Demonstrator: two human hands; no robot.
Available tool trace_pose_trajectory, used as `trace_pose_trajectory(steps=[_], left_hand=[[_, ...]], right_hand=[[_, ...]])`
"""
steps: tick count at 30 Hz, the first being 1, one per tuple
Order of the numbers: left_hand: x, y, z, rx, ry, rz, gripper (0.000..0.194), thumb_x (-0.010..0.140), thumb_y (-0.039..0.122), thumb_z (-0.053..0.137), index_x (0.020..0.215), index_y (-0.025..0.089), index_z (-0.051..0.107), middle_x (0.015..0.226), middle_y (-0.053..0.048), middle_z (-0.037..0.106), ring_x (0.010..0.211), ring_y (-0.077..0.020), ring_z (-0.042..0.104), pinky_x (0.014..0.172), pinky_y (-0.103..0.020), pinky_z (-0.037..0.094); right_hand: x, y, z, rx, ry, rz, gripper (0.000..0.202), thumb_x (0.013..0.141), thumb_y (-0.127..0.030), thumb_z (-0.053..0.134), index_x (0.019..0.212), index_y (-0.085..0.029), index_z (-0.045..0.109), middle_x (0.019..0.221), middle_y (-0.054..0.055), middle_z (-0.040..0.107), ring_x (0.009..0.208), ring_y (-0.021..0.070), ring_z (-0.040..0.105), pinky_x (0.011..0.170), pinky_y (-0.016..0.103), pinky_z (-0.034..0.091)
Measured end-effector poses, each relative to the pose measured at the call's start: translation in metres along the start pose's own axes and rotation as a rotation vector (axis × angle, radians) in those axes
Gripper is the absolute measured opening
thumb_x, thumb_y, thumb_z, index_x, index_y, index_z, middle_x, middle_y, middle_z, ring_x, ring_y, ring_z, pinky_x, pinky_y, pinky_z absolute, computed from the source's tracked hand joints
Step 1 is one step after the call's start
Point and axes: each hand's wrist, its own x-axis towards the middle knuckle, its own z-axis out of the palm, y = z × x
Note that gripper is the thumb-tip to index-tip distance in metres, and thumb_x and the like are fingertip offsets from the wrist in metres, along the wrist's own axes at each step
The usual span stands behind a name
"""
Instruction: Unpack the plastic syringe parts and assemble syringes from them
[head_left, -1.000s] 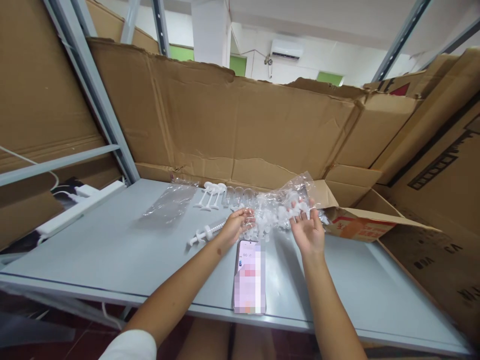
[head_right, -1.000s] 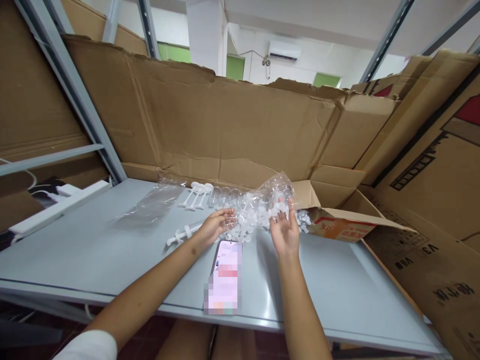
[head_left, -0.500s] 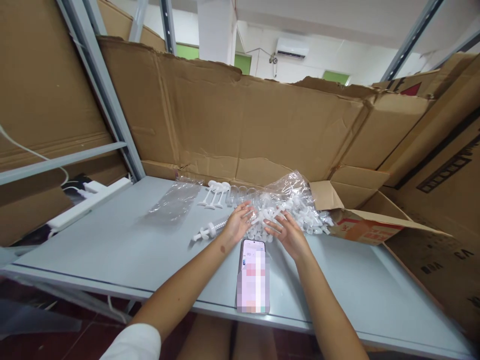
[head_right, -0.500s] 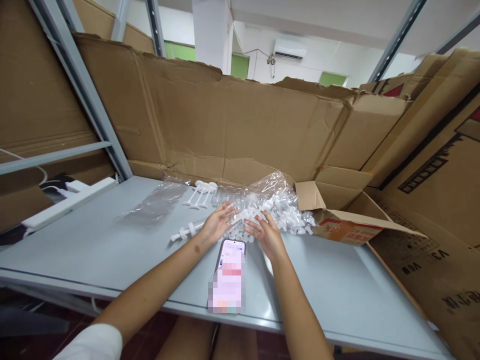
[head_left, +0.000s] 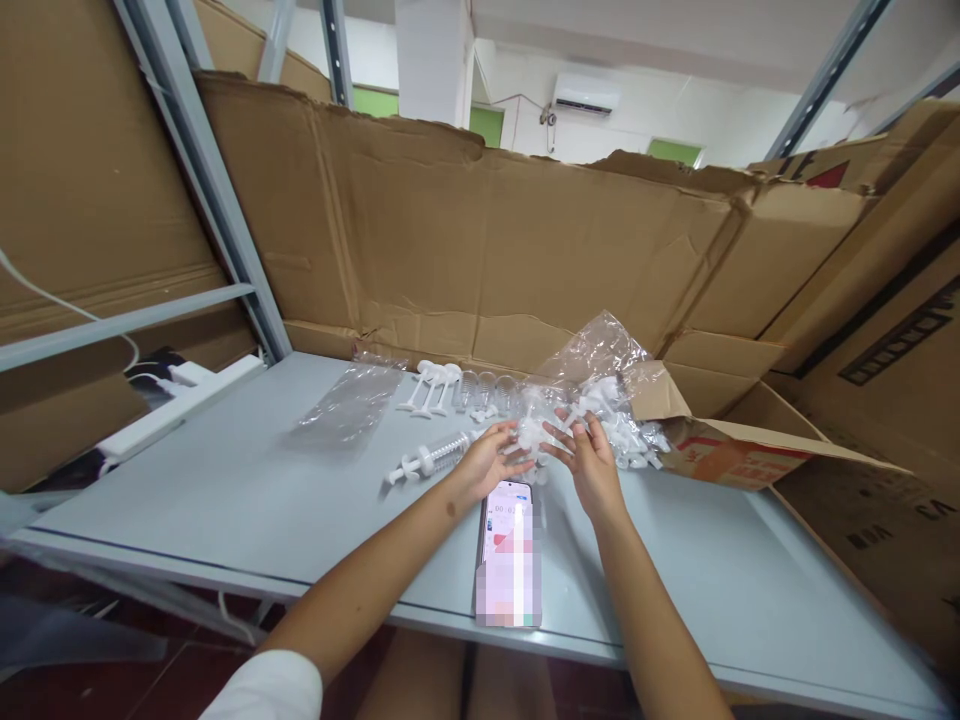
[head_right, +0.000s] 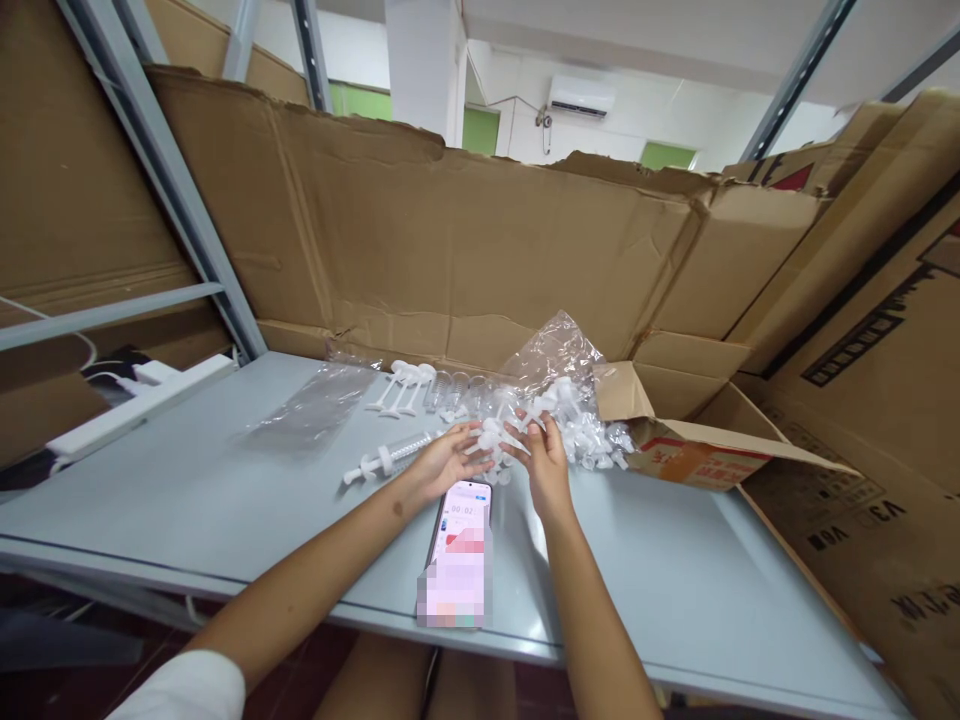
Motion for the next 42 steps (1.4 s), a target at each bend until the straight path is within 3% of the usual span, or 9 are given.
trace_pose_trajectory(steps=[3, 9, 13, 19, 25, 32, 37, 42], left_hand=[[-0.001, 0.002, 0.001, -0.048, 0.014, -0.047, 0.012, 0.079, 0.023, 0.053, 0.089, 0.017, 0.05, 0.081, -0.004, 0.056, 0.072, -0.0166, 0.063, 0.077, -0.044, 0.05], [-0.001, 0.003, 0.001, -0.09, 0.011, -0.034, 0.009, 0.081, 0.023, 0.048, 0.086, 0.016, 0.05, 0.081, -0.004, 0.056, 0.07, -0.0173, 0.063, 0.073, -0.037, 0.052], [-0.002, 0.004, 0.001, -0.093, 0.012, -0.025, 0.009, 0.081, 0.023, 0.048, 0.086, 0.016, 0.051, 0.082, -0.004, 0.056, 0.069, -0.016, 0.063, 0.073, -0.036, 0.052], [-0.004, 0.005, 0.004, -0.143, -0.011, -0.086, 0.01, 0.08, 0.022, 0.05, 0.085, 0.014, 0.052, 0.074, -0.006, 0.058, 0.069, -0.0159, 0.063, 0.073, -0.032, 0.052], [-0.006, 0.005, 0.007, -0.152, -0.058, -0.126, 0.014, 0.08, 0.022, 0.05, 0.087, 0.011, 0.052, 0.083, -0.011, 0.064, 0.073, -0.019, 0.065, 0.076, -0.034, 0.052], [-0.007, 0.005, 0.005, -0.144, -0.122, -0.193, 0.024, 0.083, 0.029, 0.046, 0.095, 0.008, 0.051, 0.083, -0.015, 0.064, 0.083, -0.0237, 0.065, 0.081, -0.036, 0.05], [-0.006, 0.006, 0.005, -0.114, -0.059, -0.171, 0.014, 0.082, 0.024, 0.048, 0.088, 0.012, 0.048, 0.082, -0.012, 0.061, 0.084, -0.022, 0.065, 0.078, -0.032, 0.052], [-0.006, 0.009, 0.004, -0.096, -0.062, -0.16, 0.017, 0.083, 0.025, 0.048, 0.095, 0.014, 0.046, 0.09, -0.012, 0.057, 0.087, -0.0224, 0.064, 0.076, -0.033, 0.053]], right_hand=[[0.0, 0.0, 0.004, -0.042, 0.006, -0.046, 0.033, 0.076, -0.036, 0.06, 0.107, -0.028, 0.052, 0.116, 0.003, 0.057, 0.097, 0.0214, 0.062, 0.073, 0.034, 0.054], [-0.003, -0.005, 0.011, -0.099, 0.022, -0.127, 0.035, 0.074, -0.035, 0.062, 0.107, -0.028, 0.054, 0.117, 0.002, 0.057, 0.101, 0.02, 0.058, 0.08, 0.035, 0.052], [-0.008, -0.007, 0.013, -0.205, -0.024, -0.212, 0.035, 0.079, -0.038, 0.055, 0.113, -0.03, 0.053, 0.122, 0.001, 0.055, 0.107, 0.0184, 0.053, 0.087, 0.034, 0.048], [-0.009, -0.007, 0.014, -0.382, -0.108, -0.243, 0.047, 0.083, -0.042, 0.048, 0.128, -0.031, 0.041, 0.13, 0.003, 0.049, 0.121, 0.0212, 0.043, 0.098, 0.04, 0.037], [-0.006, -0.002, 0.011, -0.54, -0.176, -0.224, 0.055, 0.085, -0.047, 0.043, 0.135, -0.028, 0.031, 0.131, 0.007, 0.047, 0.123, 0.0217, 0.04, 0.102, 0.041, 0.03], [-0.004, -0.002, 0.01, -0.416, -0.16, -0.188, 0.052, 0.085, -0.049, 0.039, 0.133, -0.03, 0.034, 0.129, 0.009, 0.049, 0.111, 0.0228, 0.053, 0.093, 0.041, 0.04], [0.001, -0.003, 0.006, -0.321, -0.113, -0.163, 0.051, 0.084, -0.049, 0.042, 0.131, -0.031, 0.036, 0.129, 0.009, 0.049, 0.108, 0.0229, 0.055, 0.09, 0.04, 0.043], [0.006, -0.002, -0.001, -0.297, -0.031, -0.176, 0.049, 0.084, -0.048, 0.042, 0.13, -0.032, 0.037, 0.131, 0.008, 0.047, 0.113, 0.022, 0.051, 0.092, 0.041, 0.042]])
